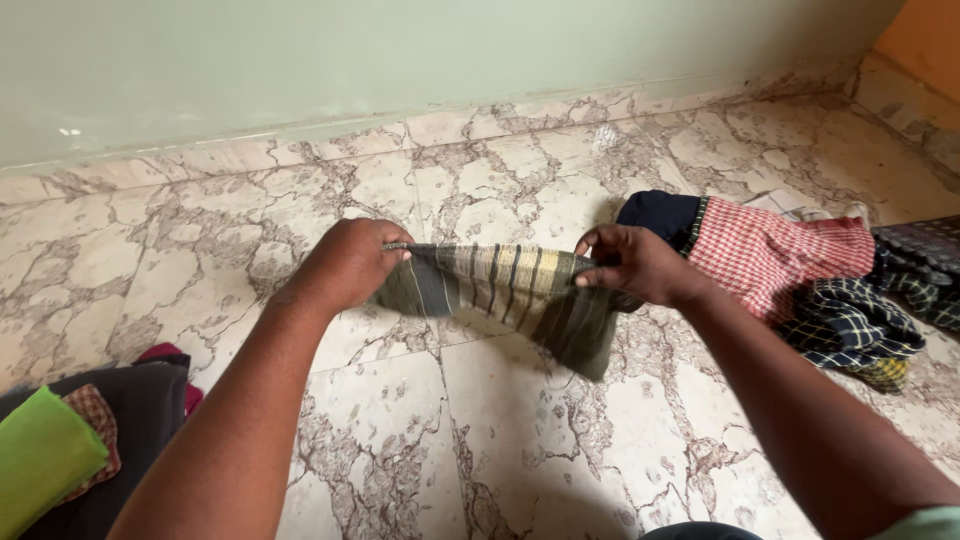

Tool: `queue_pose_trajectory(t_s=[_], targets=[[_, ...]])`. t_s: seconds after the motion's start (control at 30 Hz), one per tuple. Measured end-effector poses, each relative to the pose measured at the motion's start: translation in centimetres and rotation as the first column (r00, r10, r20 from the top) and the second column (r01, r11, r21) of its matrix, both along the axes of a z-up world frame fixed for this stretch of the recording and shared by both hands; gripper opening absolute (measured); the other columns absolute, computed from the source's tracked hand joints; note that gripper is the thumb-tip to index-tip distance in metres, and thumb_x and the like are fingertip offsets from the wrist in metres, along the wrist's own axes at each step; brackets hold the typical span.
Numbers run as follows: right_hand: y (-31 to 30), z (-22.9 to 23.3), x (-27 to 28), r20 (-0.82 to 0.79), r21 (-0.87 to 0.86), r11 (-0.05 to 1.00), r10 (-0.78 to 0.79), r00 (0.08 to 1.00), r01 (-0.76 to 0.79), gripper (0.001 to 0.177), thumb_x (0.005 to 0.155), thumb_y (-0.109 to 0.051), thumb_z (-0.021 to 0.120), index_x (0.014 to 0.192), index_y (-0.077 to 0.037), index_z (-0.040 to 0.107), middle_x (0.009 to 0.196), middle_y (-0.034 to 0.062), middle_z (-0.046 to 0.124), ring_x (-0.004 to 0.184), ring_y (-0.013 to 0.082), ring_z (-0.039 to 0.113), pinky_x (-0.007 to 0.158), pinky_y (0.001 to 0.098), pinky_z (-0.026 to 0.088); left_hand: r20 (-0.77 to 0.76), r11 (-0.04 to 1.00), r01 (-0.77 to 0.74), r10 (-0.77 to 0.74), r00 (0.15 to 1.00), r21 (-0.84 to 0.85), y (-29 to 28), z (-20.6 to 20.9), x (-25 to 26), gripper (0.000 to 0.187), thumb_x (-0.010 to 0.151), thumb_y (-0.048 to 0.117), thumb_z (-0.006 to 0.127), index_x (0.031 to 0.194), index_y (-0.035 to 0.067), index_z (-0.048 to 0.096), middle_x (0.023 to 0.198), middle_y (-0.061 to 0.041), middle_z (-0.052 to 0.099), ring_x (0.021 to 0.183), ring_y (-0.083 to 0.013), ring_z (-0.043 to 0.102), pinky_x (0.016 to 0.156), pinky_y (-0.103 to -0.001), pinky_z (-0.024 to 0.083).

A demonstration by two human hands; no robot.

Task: The person folds several pieces of clothing on a tiled floor. They smooth and fold a red-and-white checkered cloth, a green towel, and a striped cloth, placing each folded item into a growing stack on the left.

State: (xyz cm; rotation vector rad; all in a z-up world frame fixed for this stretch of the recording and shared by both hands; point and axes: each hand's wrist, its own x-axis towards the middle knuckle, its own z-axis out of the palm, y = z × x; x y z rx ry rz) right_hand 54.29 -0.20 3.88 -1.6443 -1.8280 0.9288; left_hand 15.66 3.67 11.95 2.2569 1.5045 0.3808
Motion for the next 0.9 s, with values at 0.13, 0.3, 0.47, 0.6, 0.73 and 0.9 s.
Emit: queue_pose_trajectory(t_s=[0.13,0.3,0.47,0.6,0.73,0.9], targets=[[-0.5,0.9,0.0,0.365,0.423,0.889,0.007,0.931,-0.173,0.019,0.089,-0.023,0.076,0.101,-0.008,0.074,0.105,0.0084,0.072,0.092,0.0221,0.069,0.084,0.0368,0.062,-0.02,0.994,-0.071,0.069,0.997,-0.082,-0.5,0.0,-1.3,0.028,0.097,0.016,0.064,0.122,0.018,0.075,0.11,-0.012,0.079,0.094,-0.025,0.076,0.089,-0.042,0.059],[-1.5,-0.6,0.4,0.401,0.541,0.839,-0.197,0.895,-0.058,0.015,0.101,-0.021,0.064,0.102,-0.009,0.073,0.108,0.0083,0.071,0.093,0.019,0.069,0.081,0.0294,0.062,0.103,0.981,-0.1,0.118,0.988,-0.167,-1.6,-2.2,-2.1,0.03,0.1,0.02,0.056,0.124,0.019,0.073,0.114,-0.012,0.076,0.093,-0.0224,0.076,0.084,-0.04,0.063],[-7.9,-7.1,1.9,0.33,0.003,0.998,-0.062,0.942,0.064,0.034,0.11,-0.028,0.044,0.104,-0.011,0.073,0.096,0.0126,0.076,0.084,0.0213,0.07,0.082,0.0366,0.059,-0.115,0.796,-0.179,0.138,0.984,-0.578,-7.6,-8.6,-1.8,0.055,0.107,0.047,0.043,0.118,0.005,0.077,0.085,-0.019,0.07,0.069,-0.0239,0.055,0.08,-0.055,0.062],[-13.2,-12.0,1.5,0.353,-0.049,0.956,0.289,0.89,-0.291,0.031,0.105,-0.029,0.048,0.102,-0.015,0.076,0.111,0.0062,0.077,0.094,0.023,0.075,0.091,0.039,0.062,-0.174,0.576,-0.092,-0.088,0.981,-0.813,-12.3,-12.5,-1.0,0.054,0.105,0.048,0.036,0.142,0.02,0.063,0.123,-0.036,0.066,0.113,-0.0442,0.069,0.111,-0.046,0.051],[-14.2,-11.7,1.4,0.261,-0.234,0.959,0.22,0.94,-0.159,0.036,0.085,-0.031,0.072,0.117,-0.016,0.076,0.117,0.0059,0.075,0.107,0.0238,0.073,0.098,0.0399,0.058,-0.409,0.761,0.376,-0.617,0.673,-0.528,-11.7,-15.6,0.8,0.067,0.103,0.05,0.048,0.145,-0.002,0.044,0.156,-0.024,0.039,0.146,-0.0317,0.041,0.127,-0.047,0.027],[-11.2,-9.4,-1.4,0.549,-0.173,0.98,0.179,0.816,-0.098,0.043,0.096,-0.043,0.06,0.13,-0.016,0.064,0.145,0.0036,0.056,0.123,0.0223,0.063,0.106,0.0371,0.055,-0.365,0.916,0.207,-0.334,0.869,-0.345,-9.6,-21.0,3.2,0.074,0.107,0.051,0.038,0.158,-0.001,0.023,0.171,-0.02,0.012,0.157,-0.0347,0.02,0.127,-0.045,0.023]])
